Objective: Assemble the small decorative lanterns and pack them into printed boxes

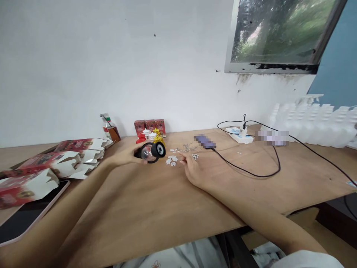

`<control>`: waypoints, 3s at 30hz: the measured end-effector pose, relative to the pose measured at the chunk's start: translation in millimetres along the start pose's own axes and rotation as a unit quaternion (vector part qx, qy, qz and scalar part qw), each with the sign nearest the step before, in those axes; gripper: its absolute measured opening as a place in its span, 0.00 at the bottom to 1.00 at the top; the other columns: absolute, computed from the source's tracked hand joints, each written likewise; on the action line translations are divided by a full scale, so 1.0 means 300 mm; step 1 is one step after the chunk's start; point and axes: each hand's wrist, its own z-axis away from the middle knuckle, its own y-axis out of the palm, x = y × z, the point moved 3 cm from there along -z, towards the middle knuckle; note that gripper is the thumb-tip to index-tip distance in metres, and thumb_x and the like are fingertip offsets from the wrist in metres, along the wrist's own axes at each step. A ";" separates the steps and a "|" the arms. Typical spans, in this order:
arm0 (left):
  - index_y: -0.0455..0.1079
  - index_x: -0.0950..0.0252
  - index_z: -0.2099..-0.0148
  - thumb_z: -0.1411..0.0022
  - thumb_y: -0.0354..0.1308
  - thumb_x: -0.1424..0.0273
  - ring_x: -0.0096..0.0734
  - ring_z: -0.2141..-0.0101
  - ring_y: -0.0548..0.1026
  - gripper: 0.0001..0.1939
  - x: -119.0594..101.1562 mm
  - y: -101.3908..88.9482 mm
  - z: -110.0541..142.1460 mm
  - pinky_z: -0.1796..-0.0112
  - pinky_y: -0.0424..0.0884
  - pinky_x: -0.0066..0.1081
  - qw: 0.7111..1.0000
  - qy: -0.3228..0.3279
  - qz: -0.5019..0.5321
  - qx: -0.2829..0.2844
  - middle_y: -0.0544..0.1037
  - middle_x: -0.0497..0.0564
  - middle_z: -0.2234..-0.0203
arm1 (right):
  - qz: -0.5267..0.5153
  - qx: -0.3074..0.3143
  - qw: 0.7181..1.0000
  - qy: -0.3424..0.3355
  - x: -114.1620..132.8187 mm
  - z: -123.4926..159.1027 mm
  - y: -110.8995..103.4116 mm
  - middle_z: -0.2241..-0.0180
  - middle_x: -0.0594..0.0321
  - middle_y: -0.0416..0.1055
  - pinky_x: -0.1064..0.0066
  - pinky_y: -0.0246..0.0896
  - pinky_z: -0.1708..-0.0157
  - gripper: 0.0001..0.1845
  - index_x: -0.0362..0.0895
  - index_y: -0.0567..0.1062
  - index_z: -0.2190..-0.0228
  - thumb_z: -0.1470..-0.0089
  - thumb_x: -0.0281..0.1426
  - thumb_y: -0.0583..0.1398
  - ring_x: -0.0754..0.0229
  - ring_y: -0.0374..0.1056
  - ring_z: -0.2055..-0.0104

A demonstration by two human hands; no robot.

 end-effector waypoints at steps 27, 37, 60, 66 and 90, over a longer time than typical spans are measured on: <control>0.70 0.67 0.66 0.67 0.62 0.78 0.36 0.63 0.69 0.19 0.020 0.317 0.022 0.57 0.63 0.33 0.940 0.035 0.332 0.067 0.73 0.46 0.69 | -0.035 -0.055 0.964 -0.257 0.188 -0.009 -0.040 0.67 0.60 0.74 0.67 0.68 0.63 0.07 0.48 0.75 0.65 0.43 0.25 0.58 0.62 0.70 0.64; 0.70 0.67 0.68 0.68 0.60 0.78 0.37 0.63 0.69 0.18 0.015 0.311 0.028 0.59 0.63 0.31 0.918 0.003 0.377 0.124 0.74 0.46 0.71 | -0.040 -0.036 0.948 -0.314 0.179 0.007 -0.045 0.64 0.59 0.75 0.73 0.70 0.63 0.13 0.49 0.75 0.60 0.41 0.24 0.54 0.64 0.72 0.61; 0.68 0.67 0.68 0.69 0.59 0.77 0.34 0.65 0.67 0.18 0.030 0.310 0.020 0.64 0.61 0.27 0.912 -0.006 0.385 0.143 0.72 0.44 0.72 | 0.005 -0.004 0.950 -0.313 0.206 -0.004 -0.060 0.64 0.56 0.73 0.72 0.69 0.64 0.06 0.45 0.74 0.66 0.45 0.24 0.58 0.63 0.71 0.62; 0.68 0.67 0.66 0.68 0.58 0.78 0.36 0.63 0.68 0.19 0.037 0.309 0.022 0.61 0.62 0.29 0.903 -0.002 0.407 0.136 0.73 0.45 0.70 | -0.004 0.022 0.947 -0.320 0.209 -0.001 -0.054 0.58 0.50 0.70 0.66 0.69 0.59 0.14 0.43 0.70 0.59 0.46 0.36 0.61 0.57 0.69 0.55; 0.58 0.64 0.53 0.55 0.68 0.67 0.44 0.52 0.68 0.29 -0.004 0.376 0.050 0.49 0.62 0.43 0.968 0.134 0.203 -0.064 0.68 0.57 0.53 | -0.068 0.052 0.976 -0.199 0.157 0.016 -0.012 0.55 0.51 0.64 0.59 0.65 0.54 0.33 0.43 0.56 0.44 0.46 0.44 0.59 0.53 0.65 0.53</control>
